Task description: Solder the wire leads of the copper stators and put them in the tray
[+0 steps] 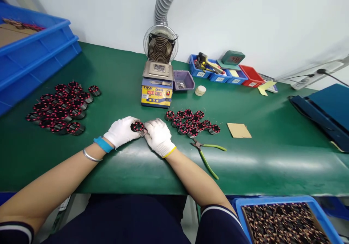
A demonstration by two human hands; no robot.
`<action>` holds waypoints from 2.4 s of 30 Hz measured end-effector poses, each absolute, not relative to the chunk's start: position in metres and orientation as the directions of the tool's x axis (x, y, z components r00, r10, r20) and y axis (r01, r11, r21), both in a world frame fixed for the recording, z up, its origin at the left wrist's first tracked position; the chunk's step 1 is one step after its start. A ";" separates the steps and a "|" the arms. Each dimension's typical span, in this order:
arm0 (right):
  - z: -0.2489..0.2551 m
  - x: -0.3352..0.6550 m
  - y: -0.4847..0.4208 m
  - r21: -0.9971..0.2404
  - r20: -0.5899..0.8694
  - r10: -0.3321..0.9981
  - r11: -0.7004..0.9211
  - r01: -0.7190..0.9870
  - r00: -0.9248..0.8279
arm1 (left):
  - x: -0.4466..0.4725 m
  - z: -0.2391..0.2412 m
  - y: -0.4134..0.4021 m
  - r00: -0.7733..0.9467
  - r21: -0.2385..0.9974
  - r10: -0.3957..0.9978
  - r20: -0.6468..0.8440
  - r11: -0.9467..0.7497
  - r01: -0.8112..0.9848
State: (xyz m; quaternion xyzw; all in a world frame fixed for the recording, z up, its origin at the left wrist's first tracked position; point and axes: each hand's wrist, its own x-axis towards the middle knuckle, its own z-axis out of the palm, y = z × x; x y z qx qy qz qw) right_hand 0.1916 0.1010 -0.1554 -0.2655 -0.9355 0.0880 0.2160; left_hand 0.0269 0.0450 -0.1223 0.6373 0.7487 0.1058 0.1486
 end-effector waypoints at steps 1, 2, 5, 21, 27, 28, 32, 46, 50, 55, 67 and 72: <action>-0.154 0.192 0.101 -0.238 0.356 0.515 0.857 0.457 -0.780 | 0.027 -0.121 0.045 -0.140 0.348 0.986 -0.090 0.163 0.923; -0.152 0.193 0.102 -0.201 0.349 0.498 0.867 0.456 -0.794 | 0.027 -0.120 0.044 -0.133 0.347 0.987 -0.093 0.158 0.925; -0.146 0.200 0.104 -0.133 0.306 0.485 0.874 0.468 -0.819 | 0.026 -0.118 0.043 -0.112 0.338 0.990 -0.086 0.135 0.932; -0.140 0.201 0.098 -0.639 0.156 0.818 0.511 0.576 -0.553 | 0.025 -0.128 0.039 -0.183 0.482 0.977 0.108 0.109 0.869; -0.140 0.191 0.085 -0.966 -0.085 0.805 0.078 0.246 -0.587 | 0.039 -0.137 0.036 -0.237 0.735 0.937 0.256 -0.030 0.677; -0.141 0.189 0.083 -0.980 -0.096 0.806 0.028 0.199 -0.584 | 0.040 -0.139 0.036 -0.229 0.746 0.943 0.240 -0.029 0.665; -0.143 0.184 0.081 -0.989 -0.102 0.864 -0.036 0.142 -0.494 | 0.043 -0.145 0.038 -0.143 0.723 0.958 0.250 -0.087 0.685; -0.147 0.189 0.086 -0.946 -0.050 0.938 0.066 0.318 -0.344 | 0.039 -0.130 0.035 -0.060 0.837 0.990 -0.125 0.138 0.529; -0.149 0.188 0.087 -0.960 -0.060 0.933 0.043 0.276 -0.355 | 0.026 -0.117 0.027 0.071 0.942 0.965 -0.252 0.228 0.247; -0.145 0.188 0.087 -0.965 -0.092 0.946 -0.008 0.262 -0.311 | 0.003 -0.099 0.020 0.083 0.974 0.979 -0.185 0.194 -0.117; -0.139 0.189 0.083 -0.945 -0.042 0.948 0.066 0.321 -0.316 | 0.036 -0.119 0.023 -0.124 0.909 0.992 -0.015 0.065 0.411; -0.133 0.189 0.083 -0.953 -0.075 0.955 0.016 0.301 -0.287 | 0.018 -0.097 0.011 0.047 0.993 0.993 -0.112 0.113 -0.021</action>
